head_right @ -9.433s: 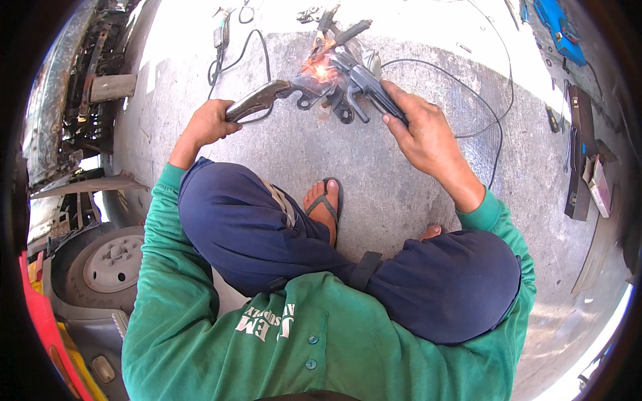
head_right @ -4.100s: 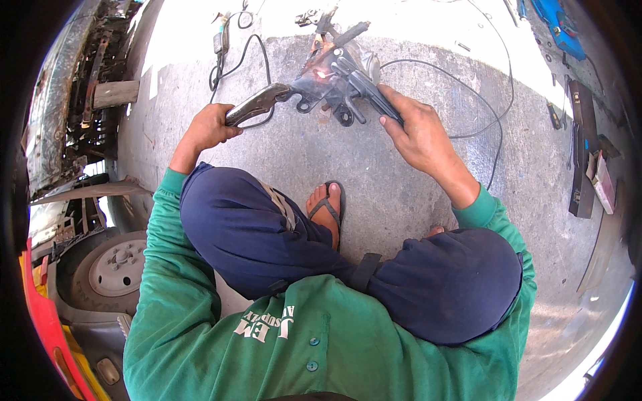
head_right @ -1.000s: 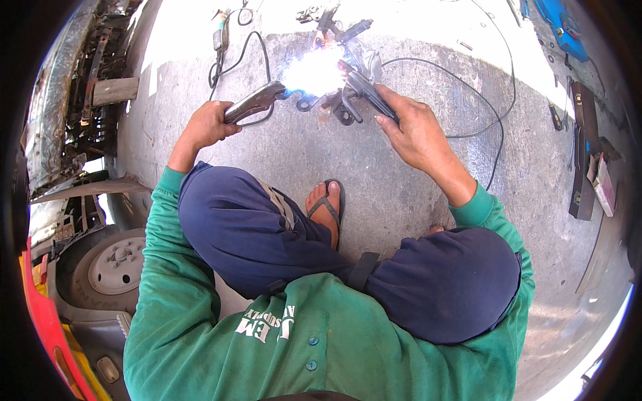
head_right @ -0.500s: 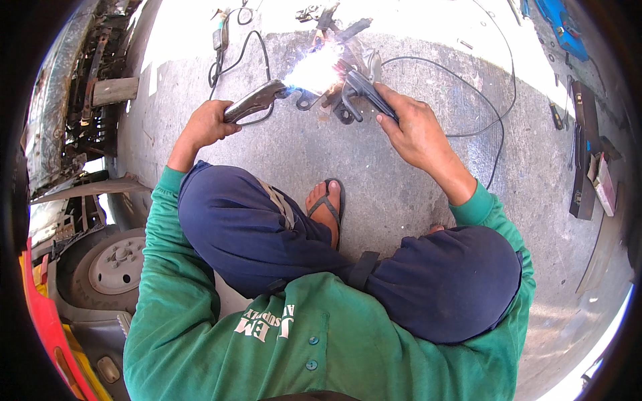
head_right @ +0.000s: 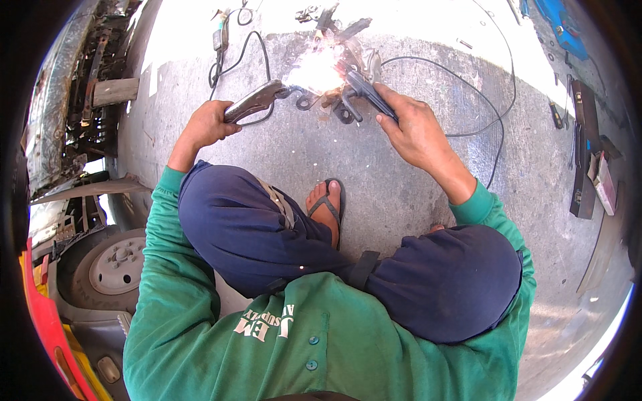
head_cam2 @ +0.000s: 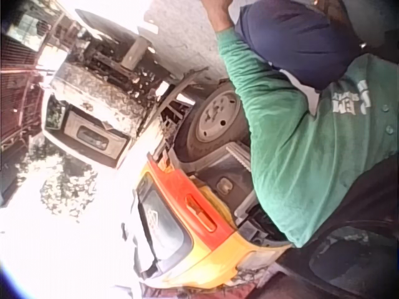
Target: The person sits on the floor and uses a welding torch to join metal parts held by a clamp. They adjust the position of the parts and the torch multiple times to weld different sections, creating bright sparks. The person also uses a metal bar to tap the welded area.
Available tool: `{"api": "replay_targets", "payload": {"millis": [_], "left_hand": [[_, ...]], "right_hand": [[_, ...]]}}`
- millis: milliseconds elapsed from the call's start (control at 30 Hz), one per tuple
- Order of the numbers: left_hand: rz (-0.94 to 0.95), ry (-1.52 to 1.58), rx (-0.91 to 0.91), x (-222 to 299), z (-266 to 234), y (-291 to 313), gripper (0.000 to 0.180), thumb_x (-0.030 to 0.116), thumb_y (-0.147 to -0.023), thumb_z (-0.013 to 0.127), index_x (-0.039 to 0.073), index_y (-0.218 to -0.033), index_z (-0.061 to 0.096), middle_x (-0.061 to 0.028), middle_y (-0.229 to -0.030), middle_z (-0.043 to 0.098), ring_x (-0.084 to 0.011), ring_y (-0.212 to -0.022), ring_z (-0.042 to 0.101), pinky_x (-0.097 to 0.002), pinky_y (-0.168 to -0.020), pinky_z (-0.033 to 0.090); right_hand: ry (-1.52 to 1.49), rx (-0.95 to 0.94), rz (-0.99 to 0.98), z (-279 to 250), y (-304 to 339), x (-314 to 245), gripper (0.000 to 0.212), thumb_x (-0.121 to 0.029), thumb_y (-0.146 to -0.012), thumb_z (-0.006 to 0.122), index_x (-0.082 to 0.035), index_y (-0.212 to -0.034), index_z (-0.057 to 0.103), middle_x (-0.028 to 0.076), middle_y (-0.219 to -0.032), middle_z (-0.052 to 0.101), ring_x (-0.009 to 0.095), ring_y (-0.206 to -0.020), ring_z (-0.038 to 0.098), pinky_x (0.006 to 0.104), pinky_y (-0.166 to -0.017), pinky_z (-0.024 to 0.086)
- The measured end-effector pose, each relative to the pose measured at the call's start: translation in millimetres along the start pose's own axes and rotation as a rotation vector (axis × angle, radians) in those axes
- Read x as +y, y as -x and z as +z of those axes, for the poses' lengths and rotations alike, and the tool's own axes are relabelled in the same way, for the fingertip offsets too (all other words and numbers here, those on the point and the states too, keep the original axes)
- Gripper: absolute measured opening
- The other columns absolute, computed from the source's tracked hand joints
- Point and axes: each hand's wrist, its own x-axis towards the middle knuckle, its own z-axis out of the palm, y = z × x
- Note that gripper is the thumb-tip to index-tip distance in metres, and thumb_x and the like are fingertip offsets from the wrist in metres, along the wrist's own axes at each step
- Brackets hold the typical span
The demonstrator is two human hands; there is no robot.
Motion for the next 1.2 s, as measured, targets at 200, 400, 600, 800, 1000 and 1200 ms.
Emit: {"api": "replay_targets", "payload": {"millis": [200, 400, 600, 800, 1000, 1200], "left_hand": [[0.027, -0.014, 0.021, -1.6, 0.7, -1.1, 0.034, 0.024, -0.079, 0.088, 0.006, -0.108, 0.08, -0.0158, -0.087, 0.078, -0.033, -0.085, 0.076, -0.046, -0.08, 0.058], [0.009, -0.02, 0.008, -3.2, 2.0, -2.4, 0.036, 0.024, -0.078, 0.089, 0.005, -0.108, 0.08, -0.0167, -0.089, 0.079, -0.0332, -0.085, 0.077, -0.0455, -0.08, 0.058], [0.032, -0.027, 0.034, -1.9, 0.6, -0.8, 0.035, 0.023, -0.079, 0.088, 0.006, -0.108, 0.08, -0.0164, -0.089, 0.079, -0.0329, -0.085, 0.077, -0.0457, -0.08, 0.058], [0.007, -0.018, 0.015, 0.9, -0.9, 0.0, 0.035, 0.023, -0.079, 0.088, 0.005, -0.108, 0.08, -0.0161, -0.088, 0.078, -0.0329, -0.084, 0.077, -0.0457, -0.079, 0.058], [0.002, -0.015, 0.004, 2.1, -2.4, 0.0, 0.033, 0.023, -0.08, 0.087, 0.006, -0.106, 0.079, -0.0155, -0.086, 0.078, -0.0331, -0.083, 0.076, -0.0457, -0.078, 0.058], [0.014, -0.014, 0.001, -0.2, -1.8, -1.3, 0.033, 0.024, -0.08, 0.087, 0.007, -0.107, 0.079, -0.0155, -0.086, 0.078, -0.0331, -0.083, 0.076, -0.046, -0.078, 0.057]], "right_hand": [[0.006, -0.008, 0.009, -1.3, -0.2, -2.2, 0.053, -0.014, -0.101, 0.066, 0.001, -0.151, 0.056, 0.029, -0.132, 0.071, 0.042, -0.116, 0.073, 0.0479, -0.1, 0.058], [0.017, 0.002, 0.022, 0.8, -0.2, -2.5, 0.053, -0.015, -0.102, 0.067, 0.0, -0.151, 0.056, 0.027, -0.127, 0.073, 0.04, -0.114, 0.074, 0.048, -0.098, 0.06], [0.03, 0.002, -0.005, 0.5, -0.2, -0.2, 0.053, -0.015, -0.102, 0.067, 0.0, -0.152, 0.055, 0.027, -0.126, 0.073, 0.039, -0.111, 0.075, 0.0481, -0.096, 0.06], [0.007, -0.031, 0.045, -0.8, -1.0, -4.4, 0.053, -0.015, -0.102, 0.067, 0.0, -0.152, 0.055, 0.028, -0.127, 0.072, 0.04, -0.112, 0.075, 0.048, -0.096, 0.06], [-0.002, -0.008, -0.004, 1.9, -0.4, 1.5, 0.053, -0.015, -0.103, 0.066, 0.001, -0.152, 0.055, 0.029, -0.129, 0.071, 0.041, -0.117, 0.073, 0.0485, -0.1, 0.059], [0.037, -0.014, 0.017, 1.8, -0.9, 0.8, 0.054, -0.015, -0.103, 0.066, 0.0, -0.153, 0.054, 0.029, -0.129, 0.072, 0.042, -0.116, 0.073, 0.0481, -0.101, 0.058]]}}
